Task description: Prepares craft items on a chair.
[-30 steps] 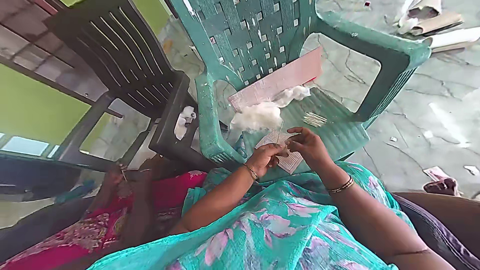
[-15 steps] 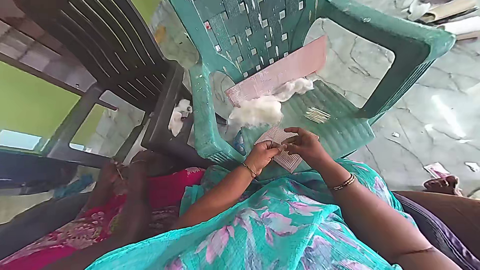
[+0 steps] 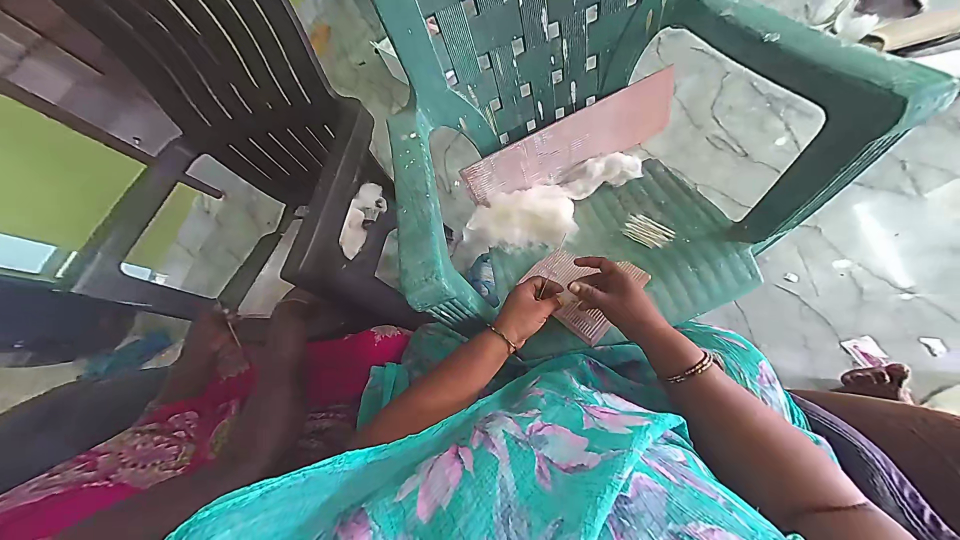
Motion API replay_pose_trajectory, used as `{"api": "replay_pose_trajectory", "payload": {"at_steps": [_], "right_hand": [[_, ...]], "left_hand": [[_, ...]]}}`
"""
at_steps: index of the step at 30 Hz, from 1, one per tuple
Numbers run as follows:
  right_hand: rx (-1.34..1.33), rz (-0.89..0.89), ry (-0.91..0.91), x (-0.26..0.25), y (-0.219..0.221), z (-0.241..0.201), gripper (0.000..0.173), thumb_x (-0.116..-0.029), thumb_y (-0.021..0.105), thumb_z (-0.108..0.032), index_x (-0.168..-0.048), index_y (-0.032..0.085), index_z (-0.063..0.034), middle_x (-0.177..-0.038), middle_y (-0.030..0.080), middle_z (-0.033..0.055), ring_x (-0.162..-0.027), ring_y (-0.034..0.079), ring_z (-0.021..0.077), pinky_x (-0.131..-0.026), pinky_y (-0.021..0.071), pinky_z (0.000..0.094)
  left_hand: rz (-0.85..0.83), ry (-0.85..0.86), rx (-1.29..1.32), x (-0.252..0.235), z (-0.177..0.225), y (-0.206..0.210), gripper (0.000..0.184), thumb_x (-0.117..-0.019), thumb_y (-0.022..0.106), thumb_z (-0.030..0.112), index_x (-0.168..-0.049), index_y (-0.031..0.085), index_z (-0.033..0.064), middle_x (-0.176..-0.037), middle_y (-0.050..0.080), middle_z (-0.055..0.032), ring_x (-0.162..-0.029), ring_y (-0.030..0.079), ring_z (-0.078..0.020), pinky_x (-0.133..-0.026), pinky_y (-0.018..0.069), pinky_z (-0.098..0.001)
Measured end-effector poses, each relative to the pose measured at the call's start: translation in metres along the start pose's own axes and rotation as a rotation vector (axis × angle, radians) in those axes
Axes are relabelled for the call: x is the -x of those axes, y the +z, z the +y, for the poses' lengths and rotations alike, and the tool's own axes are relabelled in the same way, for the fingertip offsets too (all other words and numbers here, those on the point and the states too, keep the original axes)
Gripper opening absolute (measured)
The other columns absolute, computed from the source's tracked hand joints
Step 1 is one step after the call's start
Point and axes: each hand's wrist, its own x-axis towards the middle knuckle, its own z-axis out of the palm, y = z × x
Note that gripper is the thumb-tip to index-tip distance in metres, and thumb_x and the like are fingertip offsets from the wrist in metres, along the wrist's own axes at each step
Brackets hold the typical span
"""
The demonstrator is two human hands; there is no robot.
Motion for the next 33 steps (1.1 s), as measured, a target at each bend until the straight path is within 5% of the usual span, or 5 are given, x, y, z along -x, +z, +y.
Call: {"api": "replay_pose_trajectory", "payload": {"at_steps": [4, 17, 23, 28, 33], "right_hand": [[0.161, 0.018, -0.024, -0.004, 0.002, 0.003, 0.046, -0.0935, 0.07, 0.002, -0.137, 0.055, -0.005, -0.092, 0.074, 0.0094, -0.074, 0.071, 0.0154, -0.072, 0.061, 0.0353], [0.72, 0.123, -0.212, -0.016, 0.009, 0.016, 0.038, -0.0992, 0.06, -0.003, -0.137, 0.062, -0.0059, -0.096, 0.075, 0.0155, -0.084, 0.072, 0.0352, -0.077, 0.0561, 0.0576], [0.806, 0.148, -0.197, -0.02, 0.012, 0.013, 0.04, -0.1004, 0.057, -0.004, -0.141, 0.059, -0.0066, -0.102, 0.073, 0.0207, -0.095, 0.071, 0.0437, -0.083, 0.0537, 0.064], [0.833, 0.214, -0.19, -0.022, 0.01, 0.013, 0.047, -0.0968, 0.063, -0.003, -0.143, 0.056, -0.0052, -0.105, 0.072, 0.0214, -0.101, 0.068, 0.0438, -0.087, 0.0527, 0.0622], [0.844, 0.263, -0.088, -0.029, -0.001, 0.012, 0.047, -0.0973, 0.064, -0.008, -0.144, 0.056, -0.0092, -0.113, 0.07, 0.0207, -0.109, 0.065, 0.0437, -0.089, 0.0503, 0.0641]], "left_hand": [[0.012, -0.002, -0.063, -0.002, -0.002, -0.003, 0.019, -0.0992, 0.067, 0.007, -0.117, 0.063, -0.0004, -0.091, 0.063, -0.0065, -0.073, 0.054, -0.0094, -0.068, 0.0469, -0.025], [0.072, 0.029, -0.472, -0.011, -0.013, -0.009, 0.039, -0.1004, 0.068, 0.017, -0.132, 0.057, -0.0038, -0.108, 0.07, -0.0199, -0.1, 0.068, -0.0304, -0.094, 0.0543, -0.0479], [0.108, 0.141, -0.625, -0.003, -0.019, -0.008, 0.038, -0.1101, 0.041, 0.011, -0.144, 0.056, -0.0008, -0.133, 0.056, -0.0285, -0.124, 0.057, -0.038, -0.108, 0.0465, -0.047], [0.094, 0.214, -0.611, 0.004, -0.024, -0.009, 0.029, -0.106, 0.05, 0.007, -0.128, 0.067, -0.0031, -0.122, 0.066, -0.0237, -0.118, 0.063, -0.0338, -0.106, 0.0487, -0.0437], [0.057, 0.11, -0.674, 0.002, -0.014, -0.008, 0.025, -0.105, 0.051, 0.006, -0.122, 0.065, -0.006, -0.123, 0.065, -0.0231, -0.121, 0.062, -0.0324, -0.108, 0.0474, -0.0433]]}}
